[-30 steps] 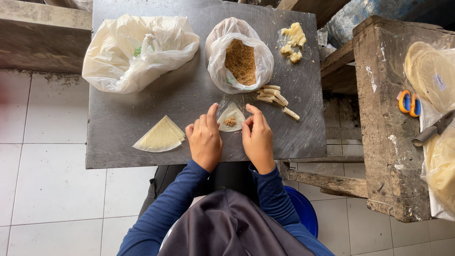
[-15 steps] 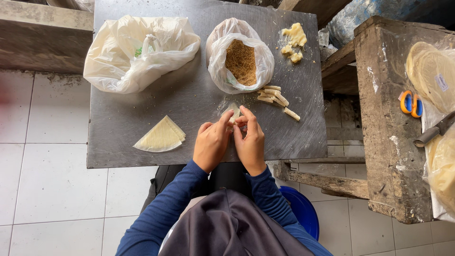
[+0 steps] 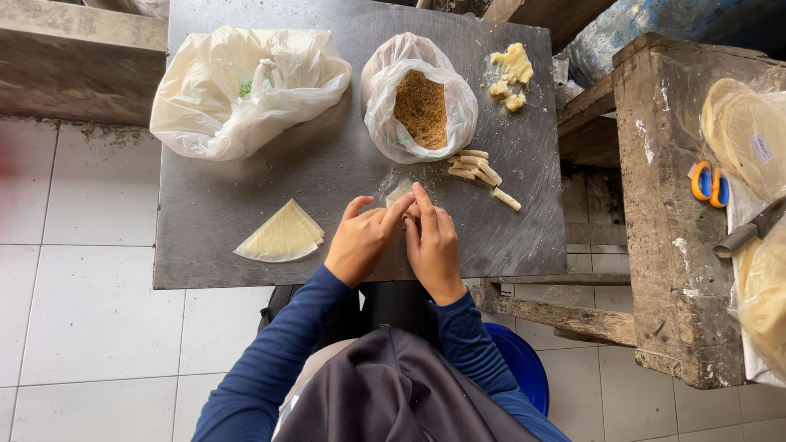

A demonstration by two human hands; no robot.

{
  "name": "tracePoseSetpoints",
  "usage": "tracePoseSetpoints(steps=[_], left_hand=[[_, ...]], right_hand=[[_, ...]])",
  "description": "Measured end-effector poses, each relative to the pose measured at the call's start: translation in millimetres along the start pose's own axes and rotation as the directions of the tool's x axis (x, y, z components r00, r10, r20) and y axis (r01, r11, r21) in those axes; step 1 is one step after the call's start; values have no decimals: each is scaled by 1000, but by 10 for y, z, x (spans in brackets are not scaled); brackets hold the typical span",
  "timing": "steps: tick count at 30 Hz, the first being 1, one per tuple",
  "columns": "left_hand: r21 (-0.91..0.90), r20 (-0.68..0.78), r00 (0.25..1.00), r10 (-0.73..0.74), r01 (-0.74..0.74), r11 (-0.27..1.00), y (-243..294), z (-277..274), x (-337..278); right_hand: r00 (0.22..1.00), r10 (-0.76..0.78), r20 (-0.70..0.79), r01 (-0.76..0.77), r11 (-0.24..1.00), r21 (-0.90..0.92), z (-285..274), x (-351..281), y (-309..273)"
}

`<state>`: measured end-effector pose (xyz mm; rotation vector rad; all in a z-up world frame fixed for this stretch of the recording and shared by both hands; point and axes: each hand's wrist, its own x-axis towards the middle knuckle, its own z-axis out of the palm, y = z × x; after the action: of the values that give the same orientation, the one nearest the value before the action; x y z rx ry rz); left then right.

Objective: The person puts a small amount of filling onto thin pastry sheets, rolls them into thin cylinders by hand using a paste to seal them, and places the finished wraps into a bucket.

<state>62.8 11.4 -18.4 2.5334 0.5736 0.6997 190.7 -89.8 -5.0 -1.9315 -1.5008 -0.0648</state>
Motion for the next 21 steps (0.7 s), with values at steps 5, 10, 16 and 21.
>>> tracePoseSetpoints(steps=[5,10,16,21], left_hand=[[-165,-126,990,-63,42,985,-4,53,32],[-328,-147,970,-195,139,935,-7,74,78],[-30,-215,965,-152,149,988,68,13,103],[-147,-136,907,-399,380,913,69,34,253]], right_hand=[[999,-1,34,-6,977,214,-85,27,41],[997,37,67,-54,961,272,-52,96,141],[995,-2,95,-22,969,245,-57,241,198],[938,188,291,-280,906,318,-127,437,177]])
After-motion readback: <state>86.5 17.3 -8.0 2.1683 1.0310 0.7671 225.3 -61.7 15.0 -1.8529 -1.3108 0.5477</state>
